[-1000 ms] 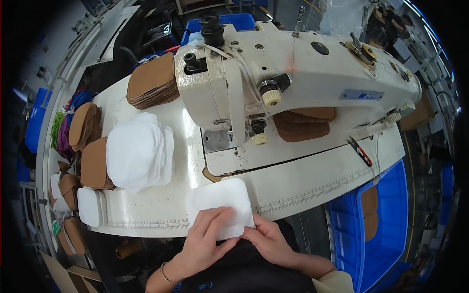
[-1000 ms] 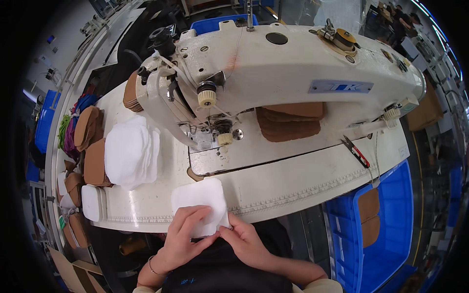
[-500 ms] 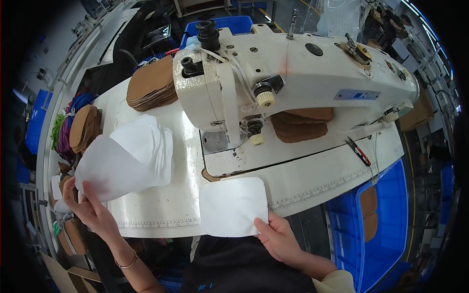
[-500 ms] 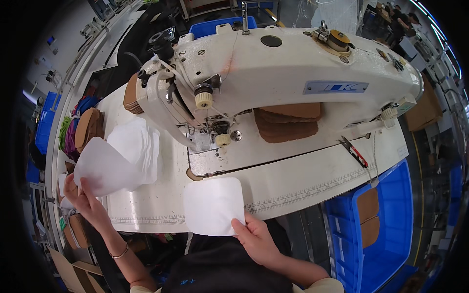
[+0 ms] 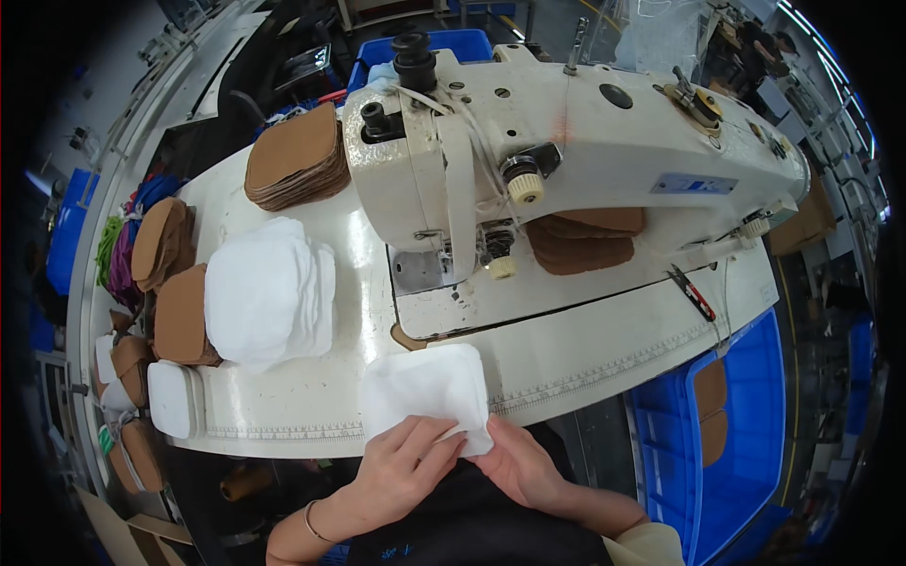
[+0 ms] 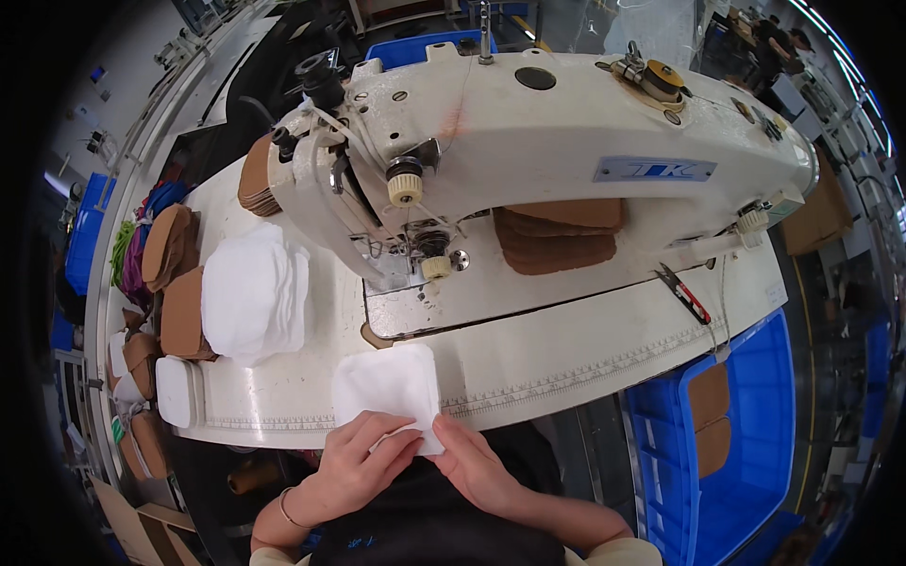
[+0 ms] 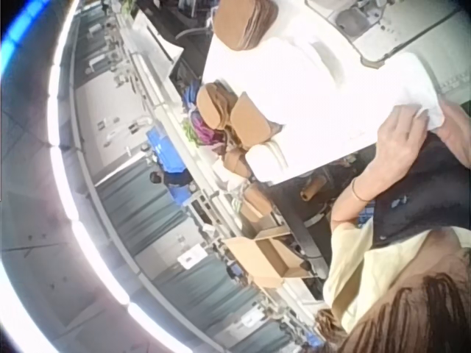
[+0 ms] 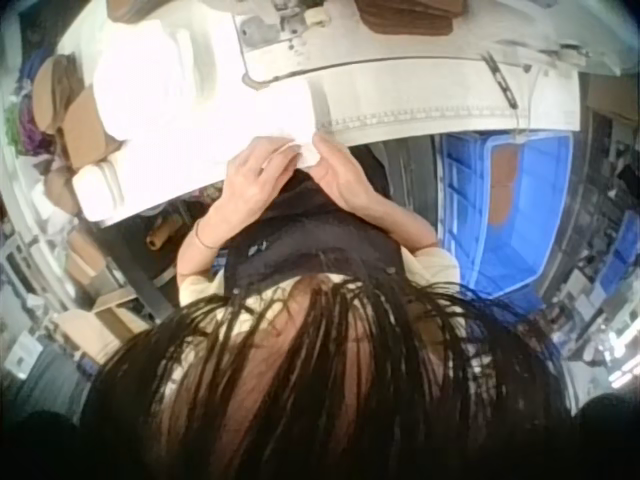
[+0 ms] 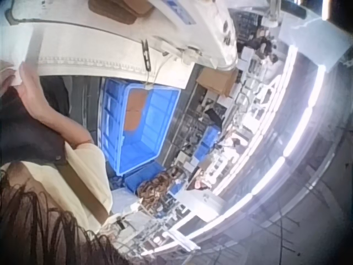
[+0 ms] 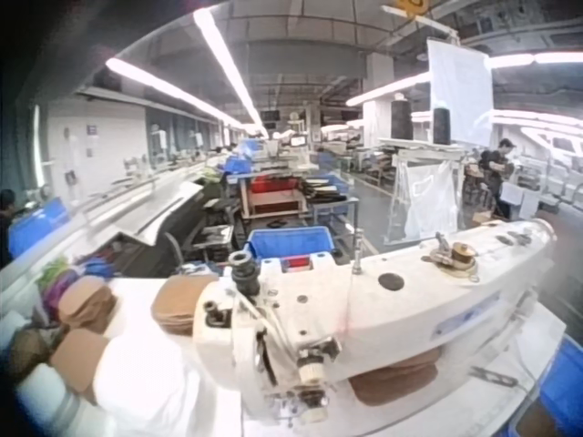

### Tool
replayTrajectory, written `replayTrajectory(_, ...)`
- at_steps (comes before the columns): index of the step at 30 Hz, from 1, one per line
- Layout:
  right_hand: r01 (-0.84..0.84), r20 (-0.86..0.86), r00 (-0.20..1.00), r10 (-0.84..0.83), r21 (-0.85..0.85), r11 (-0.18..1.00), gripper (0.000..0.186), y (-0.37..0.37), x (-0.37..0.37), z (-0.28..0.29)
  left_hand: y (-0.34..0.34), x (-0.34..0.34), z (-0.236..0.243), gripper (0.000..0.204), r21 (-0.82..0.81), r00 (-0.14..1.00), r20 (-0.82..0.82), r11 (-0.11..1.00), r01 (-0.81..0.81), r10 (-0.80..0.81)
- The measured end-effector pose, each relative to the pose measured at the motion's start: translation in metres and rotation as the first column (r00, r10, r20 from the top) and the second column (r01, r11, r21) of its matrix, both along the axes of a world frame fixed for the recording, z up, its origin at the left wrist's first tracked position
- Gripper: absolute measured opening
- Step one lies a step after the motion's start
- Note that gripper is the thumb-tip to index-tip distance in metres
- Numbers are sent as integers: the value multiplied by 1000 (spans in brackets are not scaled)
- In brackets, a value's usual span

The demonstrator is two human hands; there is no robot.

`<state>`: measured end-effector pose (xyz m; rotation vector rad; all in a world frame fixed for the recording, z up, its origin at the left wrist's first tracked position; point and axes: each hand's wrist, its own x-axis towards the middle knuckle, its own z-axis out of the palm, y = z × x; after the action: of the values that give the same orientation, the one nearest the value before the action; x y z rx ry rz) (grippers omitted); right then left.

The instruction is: The person prepares and aligns white padding pieces for an industrial sewing machine by hand.

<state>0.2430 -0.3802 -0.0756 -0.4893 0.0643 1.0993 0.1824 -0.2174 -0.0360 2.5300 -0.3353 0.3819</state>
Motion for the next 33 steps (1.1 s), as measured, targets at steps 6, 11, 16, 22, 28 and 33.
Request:
replayTrajectory(6,-56,150,987,48,53,997,43,2,2,12,2,2,4,25,32,999,-5,999,-39,40)
replayTrajectory(11,-140,440,827,350,-441,886,50,-4,7,18,15,-3,-3,18,-278,988,-82,949,-148,130)
replayTrajectory(16,-24,441,875,196,-366,930,47,-7,2,12,25,-9,-5,8,-760,860,-496,421,-496,118)
replayTrajectory(22,-3,426,888,174,-373,928,33,2,5,5,13,-2,13,36,-301,977,-190,942,-150,95)
replayTrajectory(28,-6,389,908,154,-356,935,34,5,1,6,5,-17,-4,30,-106,969,1,963,-247,249)
replayTrajectory(33,1,246,963,105,-398,917,37,-14,4,2,99,-28,17,14,-761,626,-45,380,-526,779)
